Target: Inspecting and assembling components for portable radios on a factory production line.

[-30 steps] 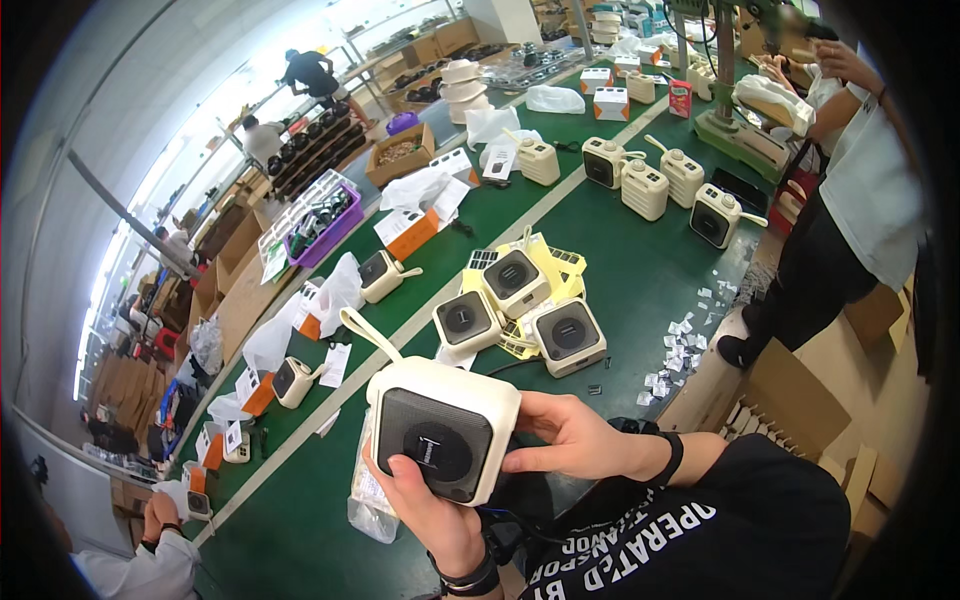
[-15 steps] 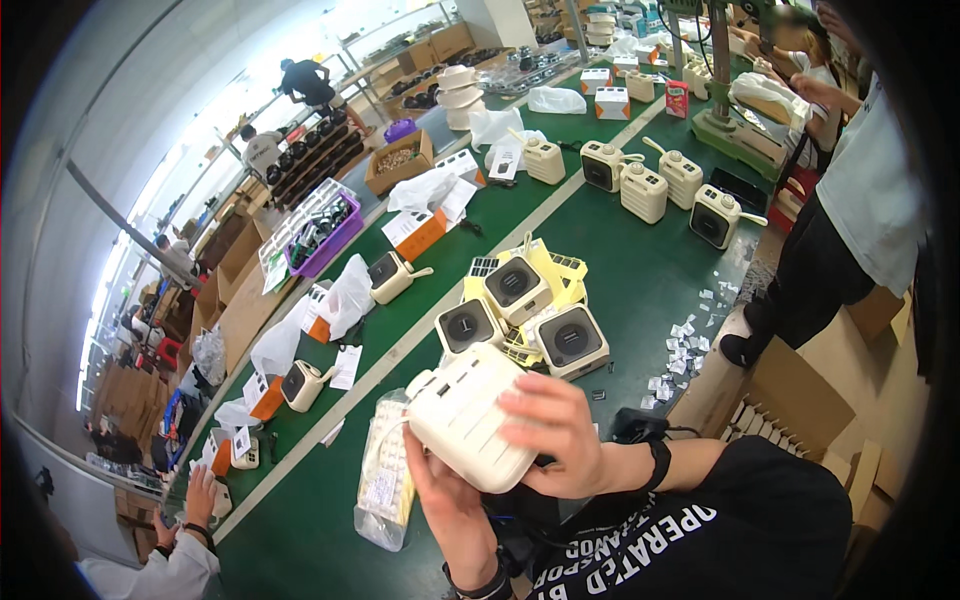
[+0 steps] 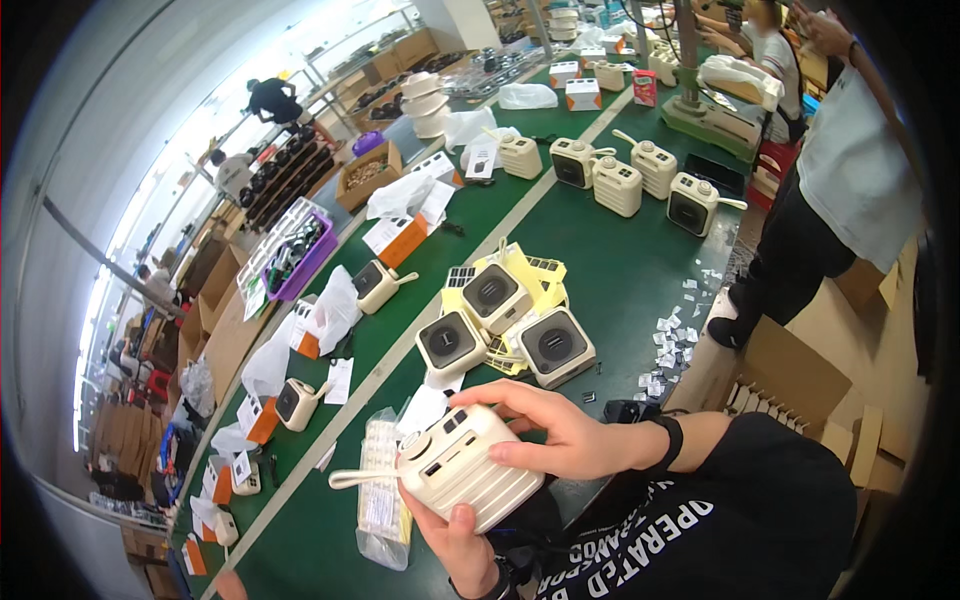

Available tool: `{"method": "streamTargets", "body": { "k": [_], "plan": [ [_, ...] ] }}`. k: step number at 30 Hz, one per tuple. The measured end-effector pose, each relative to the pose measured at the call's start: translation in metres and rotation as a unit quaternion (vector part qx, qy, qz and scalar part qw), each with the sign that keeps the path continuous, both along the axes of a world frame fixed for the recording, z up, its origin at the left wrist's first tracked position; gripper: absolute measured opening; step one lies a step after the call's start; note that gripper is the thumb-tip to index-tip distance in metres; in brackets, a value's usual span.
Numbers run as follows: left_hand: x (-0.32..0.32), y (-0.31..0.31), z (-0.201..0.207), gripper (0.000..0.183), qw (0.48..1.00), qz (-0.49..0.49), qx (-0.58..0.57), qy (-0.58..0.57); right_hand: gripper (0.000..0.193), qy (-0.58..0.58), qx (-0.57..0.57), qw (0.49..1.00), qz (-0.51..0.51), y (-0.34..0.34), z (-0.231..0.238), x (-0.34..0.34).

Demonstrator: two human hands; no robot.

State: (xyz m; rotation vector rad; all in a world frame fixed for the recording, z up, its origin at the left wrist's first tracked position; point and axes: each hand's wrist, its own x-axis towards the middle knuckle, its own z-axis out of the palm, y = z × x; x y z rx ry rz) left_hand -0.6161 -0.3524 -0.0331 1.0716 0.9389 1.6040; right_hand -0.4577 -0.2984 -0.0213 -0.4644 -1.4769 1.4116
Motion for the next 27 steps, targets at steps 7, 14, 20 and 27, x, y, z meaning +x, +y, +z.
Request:
{"method": "streamTargets", "body": {
  "k": [7,14,20,27],
  "plan": [
    [-0.021,0.004,-0.023,0.083,0.999,0.040,-0.020,0.028,0.026,-0.030,-0.085,0.996,0.023,0.024,0.003,-0.016],
    [-0.045,-0.003,-0.028,0.075,0.994,-0.006,-0.055,0.094,0.066,-0.287,0.226,0.929,0.051,0.071,0.009,-0.022],
    [-0.079,-0.009,-0.014,0.068,0.994,0.047,0.046,0.083,0.065,-0.368,0.157,0.842,-0.363,0.251,0.002,-0.056],
    [-0.100,-0.018,-0.020,0.059,0.992,0.120,-0.013,0.036,0.063,-0.517,0.123,0.637,-0.558,0.352,-0.077,-0.056]
  ]
}}
